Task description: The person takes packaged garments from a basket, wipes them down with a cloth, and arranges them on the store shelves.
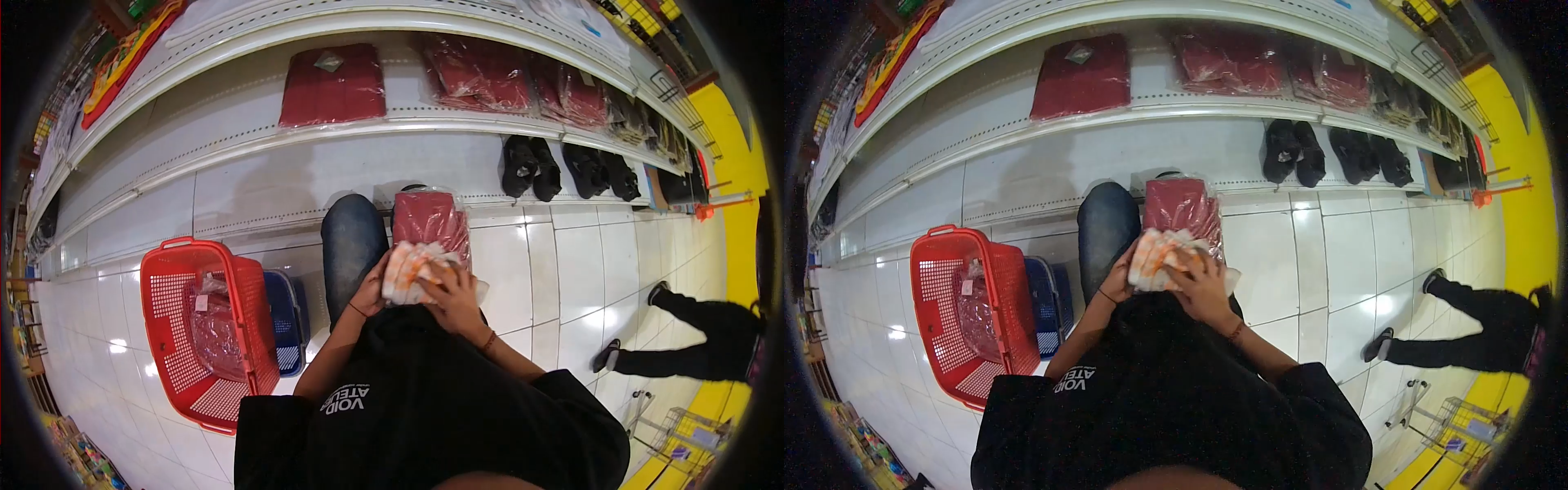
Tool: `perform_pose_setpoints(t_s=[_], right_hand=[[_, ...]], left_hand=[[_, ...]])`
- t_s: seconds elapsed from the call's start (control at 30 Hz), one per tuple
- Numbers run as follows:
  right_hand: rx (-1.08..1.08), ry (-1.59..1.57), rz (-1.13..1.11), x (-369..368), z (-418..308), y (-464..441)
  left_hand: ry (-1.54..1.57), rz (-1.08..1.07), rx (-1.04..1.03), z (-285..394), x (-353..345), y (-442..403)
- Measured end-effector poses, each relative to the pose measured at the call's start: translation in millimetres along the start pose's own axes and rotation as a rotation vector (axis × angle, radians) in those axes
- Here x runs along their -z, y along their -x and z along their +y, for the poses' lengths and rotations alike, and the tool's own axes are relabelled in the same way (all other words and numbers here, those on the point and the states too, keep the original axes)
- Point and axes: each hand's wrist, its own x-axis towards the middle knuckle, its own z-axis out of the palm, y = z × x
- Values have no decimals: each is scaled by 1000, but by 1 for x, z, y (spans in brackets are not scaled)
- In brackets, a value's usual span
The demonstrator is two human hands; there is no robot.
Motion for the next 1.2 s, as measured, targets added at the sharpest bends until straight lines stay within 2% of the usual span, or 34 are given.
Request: perform_pose_setpoints(t_s=[0.03,0.13,0.17,0.2,0.27,0.37,0.53,0.6,0.8,0.87,0.93,0.97,1.07,1.13,1.2], right_hand=[[-8,6,9,-3,-5,-6],[46,-40,72,-12,-5,-42],[54,-6,96,-17,0,-56],[63,29,121,-22,8,-71],[39,49,190,-30,25,-102],[-41,54,266,-30,51,-127],[-239,-33,321,-24,67,-102],[-248,-6,298,-17,54,-72],[-122,25,75,7,3,-5],[39,-33,26,2,-5,-5],[79,-51,32,-7,-3,-20],[112,-44,52,-12,3,-32],[172,-33,107,-22,21,-79],[132,72,129,-31,37,-110],[69,35,161,-40,55,-135]], left_hand=[[-11,51,83,-5,11,2],[101,-74,17,-5,20,-9],[65,64,120,-5,16,-7],[55,53,124,-4,12,-7],[-103,-55,-43,4,-6,-3],[-68,-72,5,12,-15,0],[-99,-74,-8,12,-18,0],[-44,-76,-9,6,-11,-2],[-86,-25,1,-3,7,-5],[-112,9,-13,-2,5,-1],[149,-115,63,-7,22,-2],[14,-107,-38,-3,10,-3],[-164,109,104,-5,14,-5],[-93,35,46,2,-3,-4],[-22,-39,-9,6,-10,-4]])
